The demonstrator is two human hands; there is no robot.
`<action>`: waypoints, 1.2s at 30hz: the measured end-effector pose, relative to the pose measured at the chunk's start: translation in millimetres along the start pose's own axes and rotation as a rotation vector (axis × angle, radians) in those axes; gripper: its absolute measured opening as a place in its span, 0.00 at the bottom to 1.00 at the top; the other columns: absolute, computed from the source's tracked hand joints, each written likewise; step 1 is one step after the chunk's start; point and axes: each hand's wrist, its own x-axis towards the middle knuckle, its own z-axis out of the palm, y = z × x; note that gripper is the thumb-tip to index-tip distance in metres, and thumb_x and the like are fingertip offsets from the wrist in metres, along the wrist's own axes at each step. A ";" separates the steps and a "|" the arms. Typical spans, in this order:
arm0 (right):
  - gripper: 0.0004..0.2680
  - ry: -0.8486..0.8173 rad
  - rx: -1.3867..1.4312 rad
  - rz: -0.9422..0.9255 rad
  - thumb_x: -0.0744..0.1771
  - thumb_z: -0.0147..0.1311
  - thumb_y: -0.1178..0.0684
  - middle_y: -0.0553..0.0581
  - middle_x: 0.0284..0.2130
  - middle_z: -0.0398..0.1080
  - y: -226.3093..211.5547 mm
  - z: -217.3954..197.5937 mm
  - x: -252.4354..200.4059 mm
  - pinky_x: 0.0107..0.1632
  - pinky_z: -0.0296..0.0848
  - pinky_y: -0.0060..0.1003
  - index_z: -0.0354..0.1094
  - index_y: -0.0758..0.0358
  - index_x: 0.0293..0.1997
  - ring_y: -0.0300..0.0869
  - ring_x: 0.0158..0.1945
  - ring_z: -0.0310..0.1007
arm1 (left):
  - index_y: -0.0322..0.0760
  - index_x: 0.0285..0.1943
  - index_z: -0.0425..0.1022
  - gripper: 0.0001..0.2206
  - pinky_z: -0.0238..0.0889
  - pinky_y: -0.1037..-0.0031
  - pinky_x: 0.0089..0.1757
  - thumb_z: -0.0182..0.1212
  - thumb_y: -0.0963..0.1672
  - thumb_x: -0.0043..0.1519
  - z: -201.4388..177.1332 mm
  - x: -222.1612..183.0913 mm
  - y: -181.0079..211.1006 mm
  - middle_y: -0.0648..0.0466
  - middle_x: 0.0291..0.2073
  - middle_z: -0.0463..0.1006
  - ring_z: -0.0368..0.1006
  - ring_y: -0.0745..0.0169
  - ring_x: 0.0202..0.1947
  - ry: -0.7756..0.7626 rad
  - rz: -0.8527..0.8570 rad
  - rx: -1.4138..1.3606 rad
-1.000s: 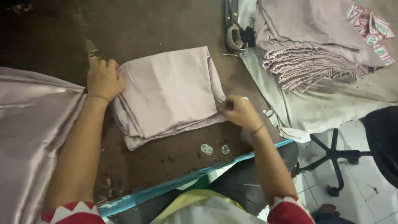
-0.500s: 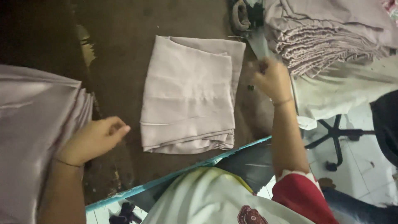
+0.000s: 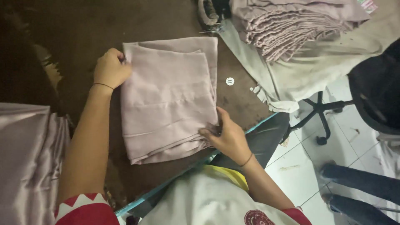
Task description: Folding garments and trimming loose threads using thread snips on a work table.
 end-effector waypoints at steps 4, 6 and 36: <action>0.33 -0.078 0.052 -0.031 0.60 0.66 0.38 0.74 0.46 0.76 7.3 -12.7 24.7 0.52 0.74 0.62 0.55 0.57 0.70 0.68 0.52 0.75 | 0.41 0.38 0.81 0.08 0.73 0.51 0.39 0.62 0.46 0.55 -2.8 -26.9 -7.0 0.48 0.31 0.83 0.80 0.36 0.38 0.191 0.041 -0.038; 0.28 -0.089 0.047 -0.130 0.60 0.66 0.49 0.77 0.46 0.75 4.8 -27.1 43.6 0.51 0.72 0.66 0.60 0.59 0.67 0.72 0.52 0.73 | 0.35 0.43 0.79 0.11 0.72 0.51 0.37 0.70 0.45 0.55 -19.5 -68.2 -17.1 0.44 0.30 0.81 0.80 0.38 0.37 0.323 0.068 -0.135; 0.30 0.041 -0.181 0.096 0.60 0.65 0.29 0.73 0.41 0.77 23.1 -27.4 23.8 0.49 0.75 0.60 0.65 0.67 0.55 0.66 0.47 0.78 | 0.29 0.45 0.78 0.19 0.71 0.46 0.44 0.64 0.51 0.57 -34.8 -211.1 49.2 0.34 0.34 0.83 0.79 0.28 0.44 -0.171 -0.245 -0.095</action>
